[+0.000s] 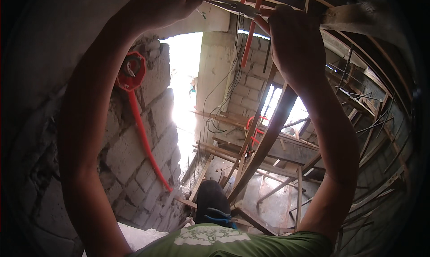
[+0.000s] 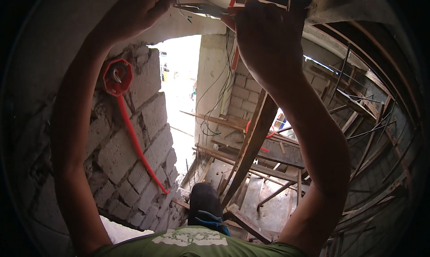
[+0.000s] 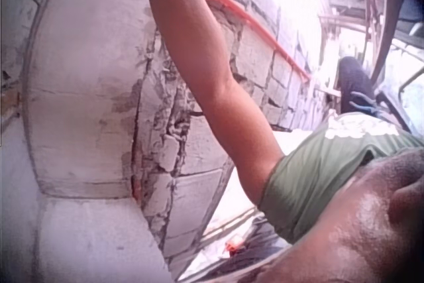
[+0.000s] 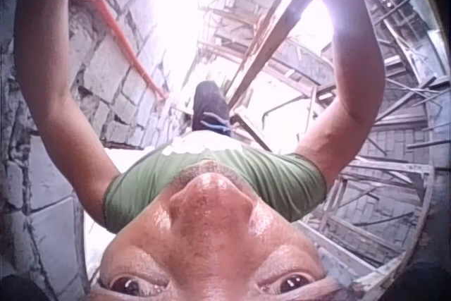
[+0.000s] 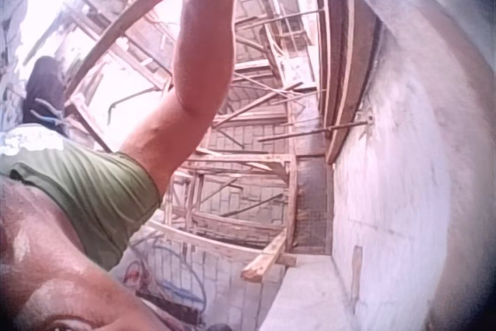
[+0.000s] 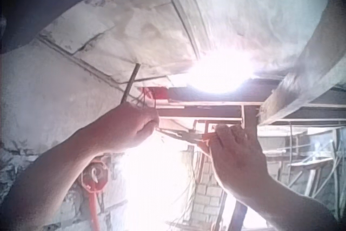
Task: Connecting electrical wires and securing them with tape inside a junction box on a concrete wall.
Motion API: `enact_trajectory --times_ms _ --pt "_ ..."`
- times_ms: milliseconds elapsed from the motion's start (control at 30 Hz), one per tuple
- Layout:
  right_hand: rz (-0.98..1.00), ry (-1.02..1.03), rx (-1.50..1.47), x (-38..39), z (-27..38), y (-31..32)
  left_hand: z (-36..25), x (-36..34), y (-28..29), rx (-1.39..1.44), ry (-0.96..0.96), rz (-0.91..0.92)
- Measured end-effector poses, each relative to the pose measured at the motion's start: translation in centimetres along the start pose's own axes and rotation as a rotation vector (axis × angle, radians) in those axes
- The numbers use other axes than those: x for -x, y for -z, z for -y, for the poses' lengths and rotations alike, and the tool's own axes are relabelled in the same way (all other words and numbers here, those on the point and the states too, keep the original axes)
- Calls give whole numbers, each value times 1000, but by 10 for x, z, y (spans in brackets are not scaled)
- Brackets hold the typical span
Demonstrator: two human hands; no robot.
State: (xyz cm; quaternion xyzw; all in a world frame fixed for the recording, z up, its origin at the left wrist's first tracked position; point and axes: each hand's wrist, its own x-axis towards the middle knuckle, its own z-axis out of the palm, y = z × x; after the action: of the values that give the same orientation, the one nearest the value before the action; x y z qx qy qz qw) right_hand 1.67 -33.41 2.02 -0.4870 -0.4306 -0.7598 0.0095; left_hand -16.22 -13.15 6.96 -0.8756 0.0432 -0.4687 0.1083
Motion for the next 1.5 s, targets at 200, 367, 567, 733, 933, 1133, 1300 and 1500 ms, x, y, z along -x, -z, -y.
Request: enact_trajectory --times_ms 200,367,567,733,933,1133,1300,1500 --pt "262 35 -83 -14 -13 13 16 0 0 -11 -89 43" --pt "619 21 -523 -11 -37 12 13 4 7 209 -60 86" --pt "787 -425 -2760 52 36 -57 45 4 -22 239 -306 -172" --pt "183 -452 -3231 41 145 -35 52 10 -25 152 -314 -275" --pt "325 -904 -1618 63 124 -39 32 1 -8 204 -203 -193" --pt "226 -483 -540 43 80 -45 23 7 -6 276 51 -224" --pt "219 -411 -355 19 44 -26 20 2 -8 227 42 -195" --pt "119 -325 -196 11 30 -15 16 2 -4 223 66 -174"
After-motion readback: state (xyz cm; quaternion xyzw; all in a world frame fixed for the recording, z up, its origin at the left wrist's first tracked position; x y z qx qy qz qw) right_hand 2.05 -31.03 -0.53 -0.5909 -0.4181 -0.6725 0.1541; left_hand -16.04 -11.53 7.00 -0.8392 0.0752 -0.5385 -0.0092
